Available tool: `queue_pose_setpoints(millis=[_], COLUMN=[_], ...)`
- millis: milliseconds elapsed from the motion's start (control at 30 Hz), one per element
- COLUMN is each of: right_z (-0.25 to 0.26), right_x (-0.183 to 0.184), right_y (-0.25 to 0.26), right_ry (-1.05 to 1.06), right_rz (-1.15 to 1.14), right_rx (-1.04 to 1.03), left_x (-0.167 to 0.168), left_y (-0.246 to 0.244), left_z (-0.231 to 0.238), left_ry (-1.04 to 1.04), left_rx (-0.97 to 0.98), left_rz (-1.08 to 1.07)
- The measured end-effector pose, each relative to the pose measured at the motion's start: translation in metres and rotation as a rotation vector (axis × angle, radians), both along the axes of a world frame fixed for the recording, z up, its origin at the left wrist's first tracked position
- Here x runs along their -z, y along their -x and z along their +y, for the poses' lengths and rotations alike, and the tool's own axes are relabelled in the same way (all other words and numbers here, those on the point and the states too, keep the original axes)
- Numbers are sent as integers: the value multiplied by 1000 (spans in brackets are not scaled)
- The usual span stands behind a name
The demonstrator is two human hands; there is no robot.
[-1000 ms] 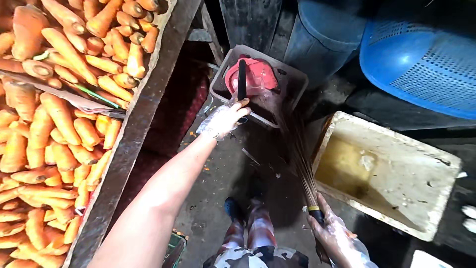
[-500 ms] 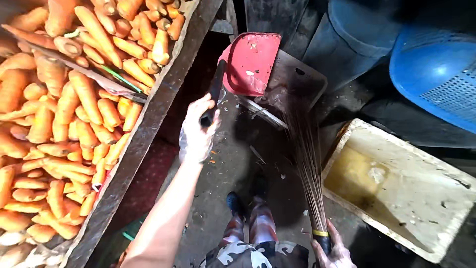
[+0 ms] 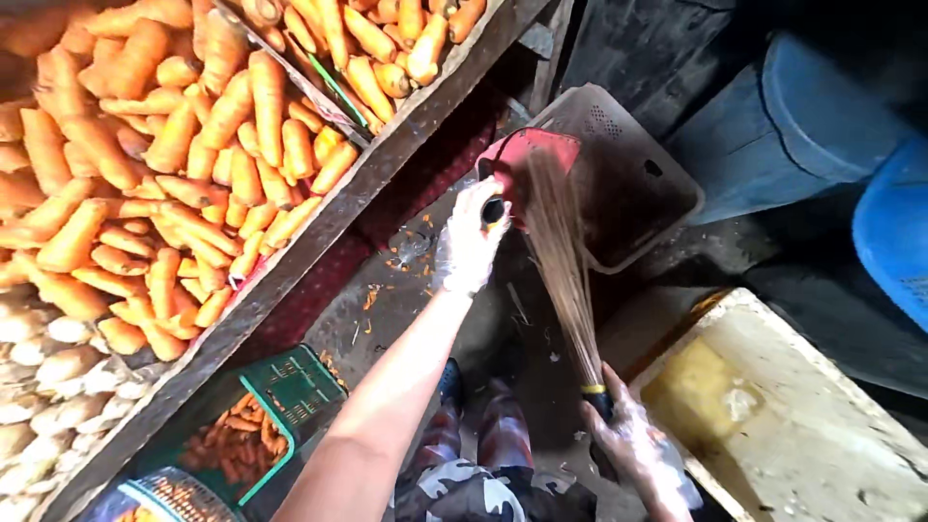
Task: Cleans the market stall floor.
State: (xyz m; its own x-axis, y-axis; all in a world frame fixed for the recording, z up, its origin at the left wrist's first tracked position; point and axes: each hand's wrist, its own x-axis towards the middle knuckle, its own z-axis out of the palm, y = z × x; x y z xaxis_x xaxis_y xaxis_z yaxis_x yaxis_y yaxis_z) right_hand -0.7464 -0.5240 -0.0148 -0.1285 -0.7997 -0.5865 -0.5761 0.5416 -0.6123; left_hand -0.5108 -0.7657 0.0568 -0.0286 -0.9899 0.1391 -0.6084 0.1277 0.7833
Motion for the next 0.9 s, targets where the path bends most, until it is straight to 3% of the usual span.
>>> queue_pose_setpoints(millis=[133, 300, 533, 733, 800, 900], right_z=[-21, 21, 54, -4, -39, -96], right_x=[8, -13, -46, -56, -33, 37], right_y=[0, 29, 44, 10, -11, -54], right_ry=[-179, -209, -89, -121, -231, -284], right_rz=[8, 106, -39, -2, 23, -7], right_rx=[22, 221, 401, 15, -151, -325], left_x=[4, -8, -14, 8, 31, 55], left_y=[10, 6, -34, -92, -115, -153], left_z=[-21, -28, 41, 131, 157, 186], left_ry=[125, 142, 112, -241, -278, -378], left_rx=[86, -43, -233, -661, -819, -1082], left_rz=[19, 9, 81, 149, 165, 139])
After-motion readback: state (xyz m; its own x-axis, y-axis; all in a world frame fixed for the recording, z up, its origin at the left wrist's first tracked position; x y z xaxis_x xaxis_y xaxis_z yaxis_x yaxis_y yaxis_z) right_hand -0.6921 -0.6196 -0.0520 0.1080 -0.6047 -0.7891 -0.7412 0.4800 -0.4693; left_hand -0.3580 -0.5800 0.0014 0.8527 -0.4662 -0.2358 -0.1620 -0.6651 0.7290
